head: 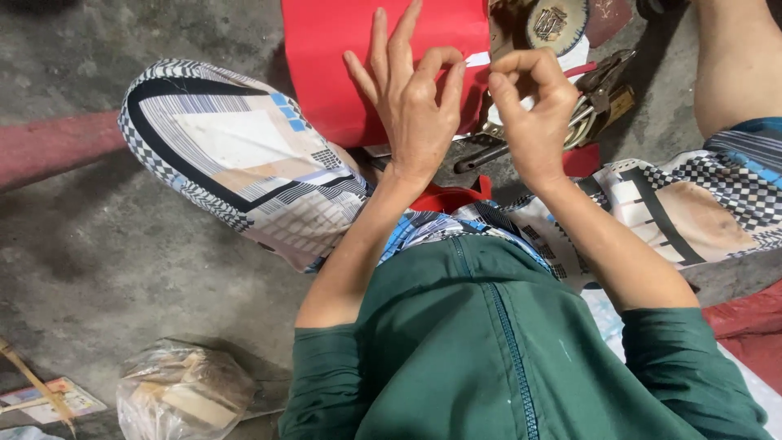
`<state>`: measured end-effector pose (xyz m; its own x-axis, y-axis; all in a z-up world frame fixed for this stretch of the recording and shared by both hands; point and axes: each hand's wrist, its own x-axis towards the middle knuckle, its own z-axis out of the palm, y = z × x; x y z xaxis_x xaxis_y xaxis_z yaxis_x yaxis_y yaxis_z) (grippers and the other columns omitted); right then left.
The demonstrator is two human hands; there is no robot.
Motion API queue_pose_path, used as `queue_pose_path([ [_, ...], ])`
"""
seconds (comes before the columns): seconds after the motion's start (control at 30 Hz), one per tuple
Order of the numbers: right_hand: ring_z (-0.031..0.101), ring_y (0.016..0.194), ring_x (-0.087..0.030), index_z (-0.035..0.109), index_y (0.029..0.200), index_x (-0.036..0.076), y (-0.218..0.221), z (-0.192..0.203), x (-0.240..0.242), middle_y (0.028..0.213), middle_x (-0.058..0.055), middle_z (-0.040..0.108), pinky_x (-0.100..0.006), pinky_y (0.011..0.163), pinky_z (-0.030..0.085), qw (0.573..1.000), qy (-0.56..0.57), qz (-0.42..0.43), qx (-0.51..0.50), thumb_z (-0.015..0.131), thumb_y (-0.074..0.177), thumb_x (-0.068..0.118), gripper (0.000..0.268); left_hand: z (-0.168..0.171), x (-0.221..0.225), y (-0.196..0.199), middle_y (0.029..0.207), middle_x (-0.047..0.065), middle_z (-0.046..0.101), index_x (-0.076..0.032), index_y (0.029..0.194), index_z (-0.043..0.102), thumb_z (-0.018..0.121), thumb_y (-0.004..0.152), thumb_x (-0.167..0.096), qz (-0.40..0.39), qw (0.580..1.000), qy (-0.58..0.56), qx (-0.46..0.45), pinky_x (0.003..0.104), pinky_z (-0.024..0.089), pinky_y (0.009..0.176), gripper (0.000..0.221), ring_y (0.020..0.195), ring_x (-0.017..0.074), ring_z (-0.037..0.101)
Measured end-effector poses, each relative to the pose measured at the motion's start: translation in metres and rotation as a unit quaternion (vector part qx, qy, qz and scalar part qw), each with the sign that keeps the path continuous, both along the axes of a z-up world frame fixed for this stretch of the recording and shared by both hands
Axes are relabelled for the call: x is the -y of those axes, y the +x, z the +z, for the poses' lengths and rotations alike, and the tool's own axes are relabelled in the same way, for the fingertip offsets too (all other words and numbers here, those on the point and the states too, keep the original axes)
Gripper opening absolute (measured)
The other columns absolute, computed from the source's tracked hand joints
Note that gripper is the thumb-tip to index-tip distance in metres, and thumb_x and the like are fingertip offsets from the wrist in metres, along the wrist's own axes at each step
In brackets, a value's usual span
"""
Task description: A person is seen hammering small tacks into the wooden frame of a drum to secure a red decorative covering.
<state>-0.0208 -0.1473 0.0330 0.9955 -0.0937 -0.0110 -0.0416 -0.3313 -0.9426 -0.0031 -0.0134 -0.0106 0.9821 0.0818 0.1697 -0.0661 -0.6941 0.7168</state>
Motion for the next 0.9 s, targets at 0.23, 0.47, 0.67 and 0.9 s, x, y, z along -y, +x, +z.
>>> queue_pose_path([
  [0.23, 0.048, 0.083, -0.023, 0.072, 0.093, 0.0, 0.02, -0.005, 0.005, 0.092, -0.009, 0.055, -0.036, 0.076, 0.036, 0.917, -0.31, 0.07, 0.242, 0.085, 0.085, -0.008, 0.017, 0.015, -0.009, 0.014, 0.154, 0.0, 0.039, -0.013, 0.084, 0.078, 0.078, 0.091, -0.023, -0.031, 0.999, 0.004, -0.042, 0.074, 0.001, 0.13, 0.012, 0.154, 0.0302, 0.022],
  [0.47, 0.045, 0.077, -0.02, 0.073, 0.089, 0.005, 0.031, -0.008, 0.004, 0.091, -0.005, 0.057, -0.034, 0.076, 0.036, 0.867, -0.39, 0.078, 0.301, 0.091, 0.087, 0.0, 0.019, 0.024, -0.019, 0.039, 0.135, 0.012, 0.053, -0.007, 0.068, 0.074, 0.088, 0.076, -0.024, -0.09, 0.993, 0.071, -0.035, 0.073, 0.018, 0.113, 0.023, 0.125, 0.0367, 0.045],
  [0.67, 0.045, 0.076, -0.019, 0.073, 0.089, 0.008, 0.035, -0.009, 0.002, 0.09, -0.004, 0.06, -0.033, 0.079, 0.037, 0.839, -0.424, 0.079, 0.333, 0.088, 0.087, 0.003, 0.016, 0.015, -0.022, 0.064, 0.091, 0.008, 0.066, -0.009, 0.067, 0.068, 0.093, 0.063, -0.026, -0.136, 0.981, 0.138, 0.027, 0.064, 0.029, 0.087, 0.031, 0.088, 0.0318, 0.055],
  [0.9, 0.043, 0.075, -0.018, 0.076, 0.09, 0.01, 0.034, -0.008, 0.002, 0.086, -0.001, 0.059, -0.033, 0.081, 0.035, 0.822, -0.446, 0.075, 0.345, 0.088, 0.09, 0.005, 0.012, -0.013, -0.012, 0.09, 0.062, 0.003, 0.067, -0.014, 0.073, 0.073, 0.091, 0.056, -0.026, -0.221, 0.944, 0.235, 0.069, 0.051, 0.042, 0.06, 0.028, 0.052, 0.0299, 0.058],
])
